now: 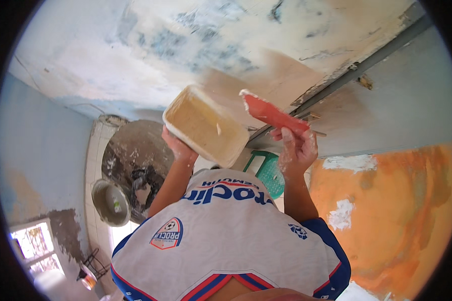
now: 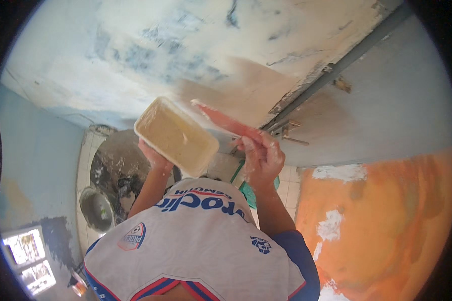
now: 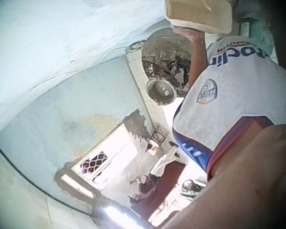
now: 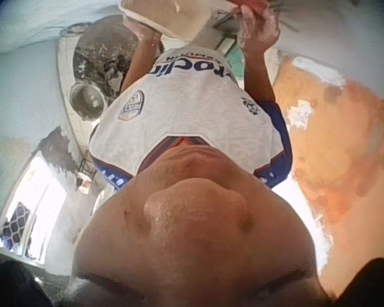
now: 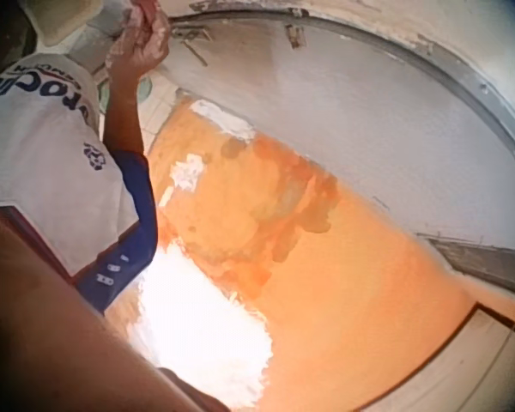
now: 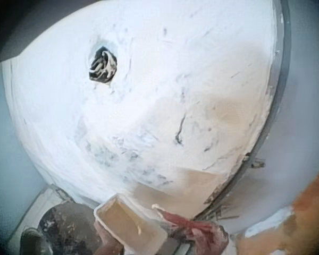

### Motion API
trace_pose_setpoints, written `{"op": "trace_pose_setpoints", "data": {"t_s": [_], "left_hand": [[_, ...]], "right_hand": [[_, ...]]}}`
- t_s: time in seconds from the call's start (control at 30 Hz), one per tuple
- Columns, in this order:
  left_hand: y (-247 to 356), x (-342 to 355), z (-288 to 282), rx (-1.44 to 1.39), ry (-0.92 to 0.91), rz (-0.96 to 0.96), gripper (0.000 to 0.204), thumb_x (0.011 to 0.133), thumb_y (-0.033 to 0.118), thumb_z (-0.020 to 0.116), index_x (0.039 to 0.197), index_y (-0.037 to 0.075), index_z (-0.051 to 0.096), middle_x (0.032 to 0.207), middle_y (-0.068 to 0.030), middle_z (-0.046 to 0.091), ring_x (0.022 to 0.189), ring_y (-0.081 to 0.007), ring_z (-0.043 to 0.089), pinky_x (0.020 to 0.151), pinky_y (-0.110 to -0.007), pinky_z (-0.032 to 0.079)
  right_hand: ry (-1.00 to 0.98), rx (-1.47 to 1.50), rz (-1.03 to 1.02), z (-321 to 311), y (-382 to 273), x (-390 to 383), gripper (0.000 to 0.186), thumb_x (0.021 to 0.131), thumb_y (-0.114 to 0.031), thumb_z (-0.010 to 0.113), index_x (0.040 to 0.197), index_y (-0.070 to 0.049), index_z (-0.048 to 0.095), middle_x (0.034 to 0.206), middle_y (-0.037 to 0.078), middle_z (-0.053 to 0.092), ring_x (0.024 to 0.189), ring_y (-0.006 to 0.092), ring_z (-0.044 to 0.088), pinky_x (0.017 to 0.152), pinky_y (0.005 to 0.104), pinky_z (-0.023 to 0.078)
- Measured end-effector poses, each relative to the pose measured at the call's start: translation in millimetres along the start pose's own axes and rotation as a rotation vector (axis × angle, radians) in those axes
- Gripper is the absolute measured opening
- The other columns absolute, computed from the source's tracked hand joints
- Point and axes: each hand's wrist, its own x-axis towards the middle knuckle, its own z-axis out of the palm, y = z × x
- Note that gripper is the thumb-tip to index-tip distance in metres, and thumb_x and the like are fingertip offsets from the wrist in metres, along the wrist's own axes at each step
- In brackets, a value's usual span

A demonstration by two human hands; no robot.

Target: The person applies a putty-like substance to a wall using a red scraper. They pick up the substance from a plastic container and spread it onto the damaged or uneven sections of the wall.

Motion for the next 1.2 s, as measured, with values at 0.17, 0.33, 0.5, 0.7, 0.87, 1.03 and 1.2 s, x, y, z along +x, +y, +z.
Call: {"op": "trace_pose_setpoints", "data": {"t_s": [0.17, 0.33, 0.5, 0.7, 0.87, 1.03, 1.2], "left_hand": [[-7, 3, -10, -0.043, 0.033, -0.137, 0.07, 0.101, 0.058, 0.024, 0.15, 0.015, 0.049, 0.146, -0.011, 0.057, 0.136, -0.0314, 0.054, 0.112, -0.048, 0.046], [-29, 2, -23, -0.119, 0.137, -0.209, 0.065, 0.103, 0.054, 0.029, 0.146, 0.012, 0.052, 0.139, -0.0104, 0.061, 0.128, -0.0312, 0.061, 0.106, -0.048, 0.051], [-27, 3, -36, -0.066, 0.143, -0.202, 0.076, 0.1, 0.065, 0.024, 0.149, 0.013, 0.05, 0.147, -0.0109, 0.056, 0.134, -0.0321, 0.055, 0.112, -0.047, 0.045], [-24, 12, -42, -0.095, 0.134, -0.168, 0.075, 0.101, 0.064, 0.024, 0.15, 0.013, 0.049, 0.148, -0.0114, 0.055, 0.136, -0.0316, 0.054, 0.113, -0.047, 0.044], [-21, 16, -50, -0.139, 0.128, -0.18, 0.072, 0.102, 0.061, 0.024, 0.15, 0.013, 0.049, 0.147, -0.0115, 0.056, 0.135, -0.0311, 0.055, 0.113, -0.047, 0.045], [-11, 5, -66, -0.14, 0.144, -0.17, 0.07, 0.104, 0.058, 0.023, 0.149, 0.013, 0.049, 0.147, -0.0112, 0.056, 0.133, -0.0316, 0.056, 0.11, -0.048, 0.048], [-11, -28, -101, -0.199, 0.198, -0.174, 0.073, 0.102, 0.062, 0.025, 0.151, 0.014, 0.049, 0.148, -0.0103, 0.055, 0.135, -0.0326, 0.054, 0.113, -0.048, 0.044]], "right_hand": [[0.051, 0.029, 0.158, -18, 27, 19, 0.018, 0.099, -0.001, 0.068, 0.116, 0.002, 0.063, 0.101, 0.01, 0.07, 0.081, 0.0133, 0.069, 0.069, 0.0253, 0.055], [-0.14, -0.06, 0.239, -5, 23, 2, 0.014, 0.099, -0.003, 0.069, 0.111, 0.002, 0.066, 0.104, 0.012, 0.071, 0.089, 0.0171, 0.071, 0.073, 0.0284, 0.057], [-0.351, -0.297, -0.237, 2, 32, 3, 0.019, 0.092, 0.002, 0.068, 0.111, -0.002, 0.069, 0.113, 0.02, 0.073, 0.099, 0.0305, 0.072, 0.086, 0.0373, 0.058], [-0.384, -0.389, -0.358, 2, 38, 5, 0.022, 0.089, 0.001, 0.067, 0.11, -0.005, 0.07, 0.117, 0.022, 0.073, 0.105, 0.0349, 0.072, 0.092, 0.0411, 0.057], [-0.325, -0.331, -0.237, 7, 44, 6, 0.014, 0.096, -0.007, 0.069, 0.11, -0.003, 0.069, 0.111, 0.02, 0.075, 0.101, 0.0326, 0.073, 0.091, 0.0397, 0.057], [-0.308, -0.374, -0.107, 6, 59, -1, 0.014, 0.097, -0.008, 0.07, 0.109, 0.0, 0.068, 0.104, 0.018, 0.075, 0.096, 0.0271, 0.074, 0.086, 0.0349, 0.058], [-0.316, -0.258, 0.079, 17, 58, -11, 0.013, 0.096, -0.002, 0.07, 0.109, 0.002, 0.069, 0.098, 0.014, 0.074, 0.085, 0.0182, 0.072, 0.08, 0.0293, 0.056]]}}
